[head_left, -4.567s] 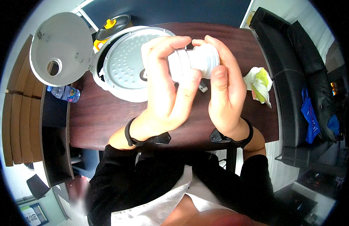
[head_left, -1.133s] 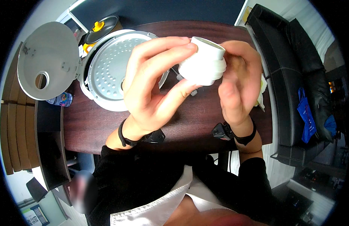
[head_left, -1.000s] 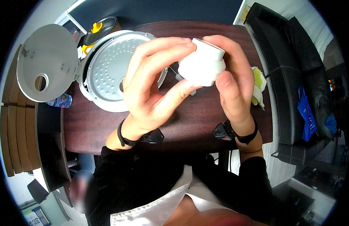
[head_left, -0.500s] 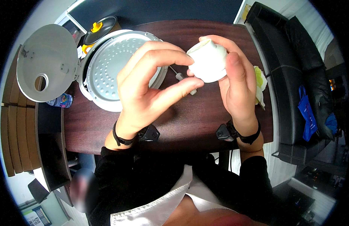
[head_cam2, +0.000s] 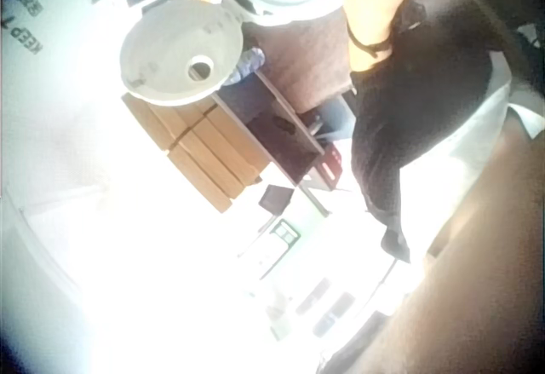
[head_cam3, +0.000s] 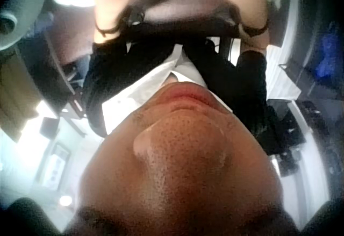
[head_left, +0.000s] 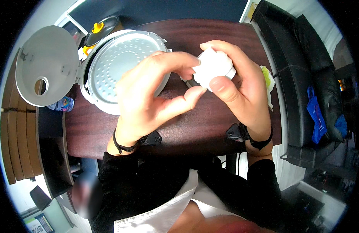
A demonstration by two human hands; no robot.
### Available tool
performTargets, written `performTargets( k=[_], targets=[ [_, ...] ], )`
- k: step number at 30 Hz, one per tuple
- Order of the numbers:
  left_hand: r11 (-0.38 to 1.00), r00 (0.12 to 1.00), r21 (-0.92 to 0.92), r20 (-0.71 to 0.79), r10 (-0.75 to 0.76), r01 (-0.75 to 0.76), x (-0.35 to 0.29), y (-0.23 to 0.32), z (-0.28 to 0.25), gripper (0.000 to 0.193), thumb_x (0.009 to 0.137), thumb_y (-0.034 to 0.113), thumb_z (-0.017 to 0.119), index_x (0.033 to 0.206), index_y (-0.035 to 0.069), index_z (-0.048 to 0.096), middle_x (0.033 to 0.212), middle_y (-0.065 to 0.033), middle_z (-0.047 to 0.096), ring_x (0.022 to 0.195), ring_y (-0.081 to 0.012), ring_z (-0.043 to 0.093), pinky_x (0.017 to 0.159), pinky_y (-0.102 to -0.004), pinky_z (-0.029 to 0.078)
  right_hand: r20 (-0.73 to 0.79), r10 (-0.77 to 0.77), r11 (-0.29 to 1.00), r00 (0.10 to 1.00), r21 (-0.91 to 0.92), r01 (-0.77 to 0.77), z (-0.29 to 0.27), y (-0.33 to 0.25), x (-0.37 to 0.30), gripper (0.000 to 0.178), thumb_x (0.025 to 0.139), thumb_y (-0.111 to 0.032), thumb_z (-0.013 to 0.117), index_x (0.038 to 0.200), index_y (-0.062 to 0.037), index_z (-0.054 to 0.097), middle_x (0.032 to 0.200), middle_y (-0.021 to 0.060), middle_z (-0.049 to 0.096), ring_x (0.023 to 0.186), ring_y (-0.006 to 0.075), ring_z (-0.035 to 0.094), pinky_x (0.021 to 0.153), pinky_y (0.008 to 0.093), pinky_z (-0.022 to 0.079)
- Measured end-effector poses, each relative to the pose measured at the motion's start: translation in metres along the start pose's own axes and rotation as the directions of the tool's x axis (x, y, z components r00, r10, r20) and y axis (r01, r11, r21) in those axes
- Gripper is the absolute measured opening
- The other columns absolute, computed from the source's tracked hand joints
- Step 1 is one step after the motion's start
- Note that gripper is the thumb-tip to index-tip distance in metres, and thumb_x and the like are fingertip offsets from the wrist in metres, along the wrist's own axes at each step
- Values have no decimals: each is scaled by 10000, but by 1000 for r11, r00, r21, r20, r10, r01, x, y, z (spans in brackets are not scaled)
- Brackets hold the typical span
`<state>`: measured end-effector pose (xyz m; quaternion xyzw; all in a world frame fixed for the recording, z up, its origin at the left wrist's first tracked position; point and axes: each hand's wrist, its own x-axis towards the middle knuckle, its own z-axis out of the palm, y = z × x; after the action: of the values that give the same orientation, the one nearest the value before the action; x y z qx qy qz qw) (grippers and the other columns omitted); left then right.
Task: The person disassembles a white electric pressure cooker on a wooden table. They use a screwdriver to pry open the lid, remove the inner lid and sealing ring, and separate the components for inspection.
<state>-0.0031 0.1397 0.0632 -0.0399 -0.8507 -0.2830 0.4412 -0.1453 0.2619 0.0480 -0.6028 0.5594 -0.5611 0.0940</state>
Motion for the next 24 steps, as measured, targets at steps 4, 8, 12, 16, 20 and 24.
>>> performTargets(
  k=[4,8,12,16,20,24],
  targets=[
    [955,975,251,192,113,-160,2,1,-5,481,632,171,786,1057,5,634,998,-144,595,831,-211,600,728,-307,500,24,-19,994,1000,-112,22,-7,-4,0,518,776,-330,708,1140,2,547,971,114,618,910,178,624,748,271,488],
    [980,949,108,288,130,-167,2,-6,1,478,683,206,730,1123,49,635,1114,-173,531,896,-234,599,733,-316,525,68,-86,978,994,-182,97,-8,-1,1,519,699,-291,774,1069,11,573,920,119,616,850,178,629,699,268,488],
    [990,968,64,227,109,-126,-1,-3,7,410,682,158,700,1056,0,645,1087,-183,550,945,-266,602,771,-336,515,98,-110,977,989,-171,126,-12,4,2,548,661,-296,801,1045,24,576,886,108,612,797,168,621,645,260,480],
    [984,978,95,161,134,-150,-1,1,10,375,687,127,683,1024,-33,637,1045,-188,579,925,-280,612,782,-342,510,112,-96,989,989,-99,108,-12,1,2,569,659,-296,804,1056,39,571,903,113,615,800,166,623,656,256,486],
    [962,975,161,69,210,-219,-1,-4,15,397,677,54,666,1058,-39,610,1034,-182,586,864,-268,628,724,-330,519,62,-107,984,992,-135,114,-9,1,1,566,694,-294,781,1092,43,560,940,125,619,845,171,629,705,255,497],
    [992,978,7,-168,126,-126,-14,-6,27,306,699,24,704,979,-39,600,954,-167,615,826,-267,640,689,-313,524,20,-65,994,998,-87,66,-4,-3,1,556,723,-293,758,1120,37,552,959,129,622,877,173,631,729,253,501]
  ],
)
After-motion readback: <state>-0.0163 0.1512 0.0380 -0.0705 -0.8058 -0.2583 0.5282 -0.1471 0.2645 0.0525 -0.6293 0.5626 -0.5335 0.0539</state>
